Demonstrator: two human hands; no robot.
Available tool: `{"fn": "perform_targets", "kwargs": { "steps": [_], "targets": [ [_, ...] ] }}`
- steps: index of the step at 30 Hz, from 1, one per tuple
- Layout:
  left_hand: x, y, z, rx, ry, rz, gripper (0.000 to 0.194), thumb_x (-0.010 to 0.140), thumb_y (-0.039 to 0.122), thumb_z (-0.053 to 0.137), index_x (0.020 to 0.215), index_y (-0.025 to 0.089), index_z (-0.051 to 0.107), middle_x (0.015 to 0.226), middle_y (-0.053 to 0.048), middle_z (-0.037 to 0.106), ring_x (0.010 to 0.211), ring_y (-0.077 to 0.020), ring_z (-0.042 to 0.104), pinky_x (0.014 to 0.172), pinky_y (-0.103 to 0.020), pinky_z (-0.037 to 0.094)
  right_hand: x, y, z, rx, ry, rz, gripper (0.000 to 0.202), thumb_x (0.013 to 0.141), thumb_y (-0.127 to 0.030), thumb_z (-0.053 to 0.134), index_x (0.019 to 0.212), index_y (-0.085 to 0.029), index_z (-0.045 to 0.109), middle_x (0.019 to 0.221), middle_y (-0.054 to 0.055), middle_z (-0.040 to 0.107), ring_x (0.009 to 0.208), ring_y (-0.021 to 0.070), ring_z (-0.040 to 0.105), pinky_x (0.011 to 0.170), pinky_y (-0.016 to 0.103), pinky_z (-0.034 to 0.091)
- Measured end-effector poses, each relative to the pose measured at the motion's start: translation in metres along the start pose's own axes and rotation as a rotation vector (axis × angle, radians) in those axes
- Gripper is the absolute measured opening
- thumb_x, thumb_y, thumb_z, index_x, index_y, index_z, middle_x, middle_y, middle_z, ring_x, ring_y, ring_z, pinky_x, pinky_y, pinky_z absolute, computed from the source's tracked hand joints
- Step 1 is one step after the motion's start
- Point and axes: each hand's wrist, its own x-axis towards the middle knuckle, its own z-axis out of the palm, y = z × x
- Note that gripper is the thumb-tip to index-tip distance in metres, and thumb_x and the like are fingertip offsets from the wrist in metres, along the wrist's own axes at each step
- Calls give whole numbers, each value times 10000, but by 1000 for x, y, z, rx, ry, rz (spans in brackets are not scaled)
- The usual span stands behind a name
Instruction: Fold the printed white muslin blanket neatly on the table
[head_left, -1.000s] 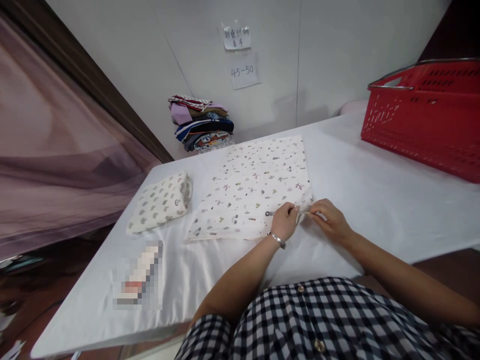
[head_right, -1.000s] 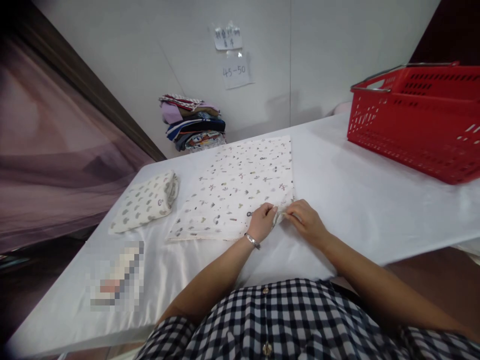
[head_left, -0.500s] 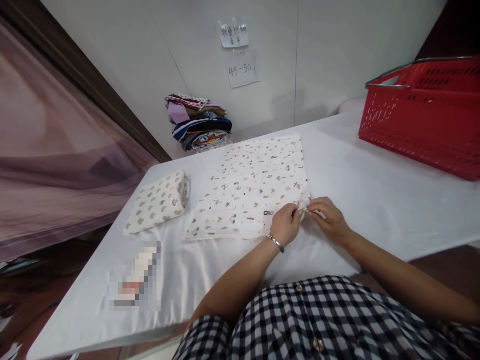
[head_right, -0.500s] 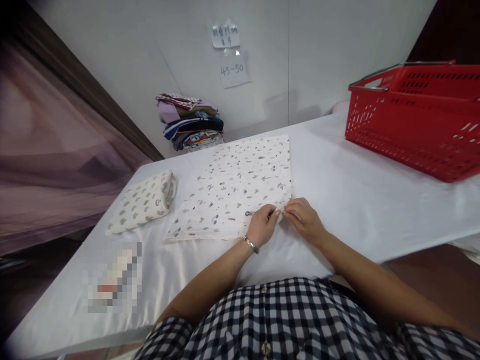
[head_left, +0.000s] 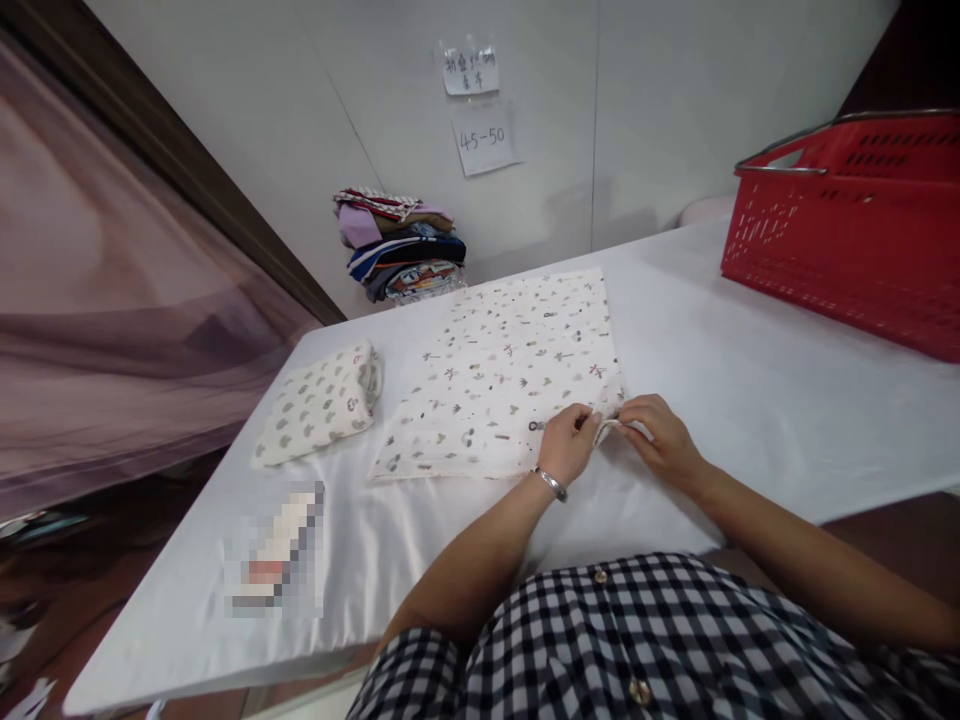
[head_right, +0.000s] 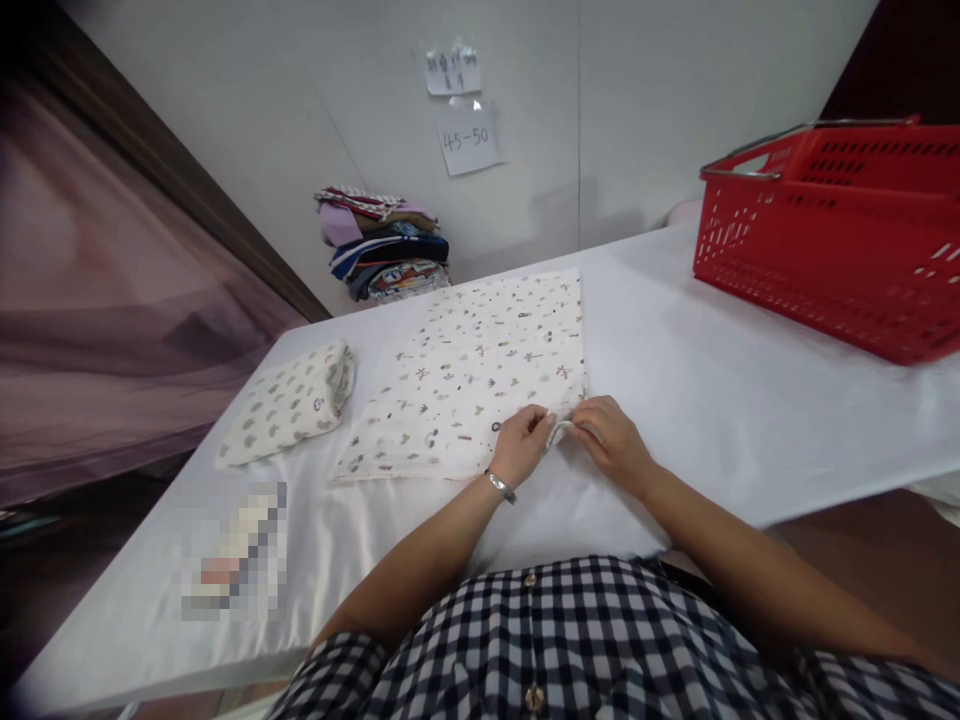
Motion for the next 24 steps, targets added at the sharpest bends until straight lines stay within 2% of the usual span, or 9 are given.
{"fn": "perform_targets", "kwargs": {
  "steps": [4,6,9,20,24],
  "targets": [
    [4,-3,-7,232,91,148,170,892,280,472,822,189,597,749,1,598,703,-128,529,662,-243,390,1,-2,-1,62,-10,-20,164,836,-131,569,967,-225,537,958,54,615,914,194,571,784,395,484],
    [3,-4,-8,332,71,246,152,890,273,485,856,191,608,793,-14,612,748,-141,539,696,-255,397,1,-3,-1,76,-19,-32,161,841,-128,561,965,-227,538,936,46,620,886,187,578,763,387,486],
    [0,-2,-6,337,2,317,157,899,280,489,868,193,616,794,-15,618,759,-142,546,703,-254,408,1,-3,-1,73,-11,-39,146,845,-130,555,956,-223,541,902,44,616,849,182,577,737,379,483],
    [2,0,-10,178,-116,277,125,842,212,545,765,195,642,736,4,596,737,-131,548,683,-243,411,0,0,-1,87,-23,-6,158,843,-134,570,962,-234,542,905,46,615,866,187,576,741,382,489],
    [2,-2,-10,94,-160,251,120,827,192,541,788,198,655,732,8,603,716,-124,558,677,-237,420,-1,1,-1,101,-45,6,170,853,-156,568,998,-243,547,913,49,615,863,185,577,733,379,495]
  ]
}}
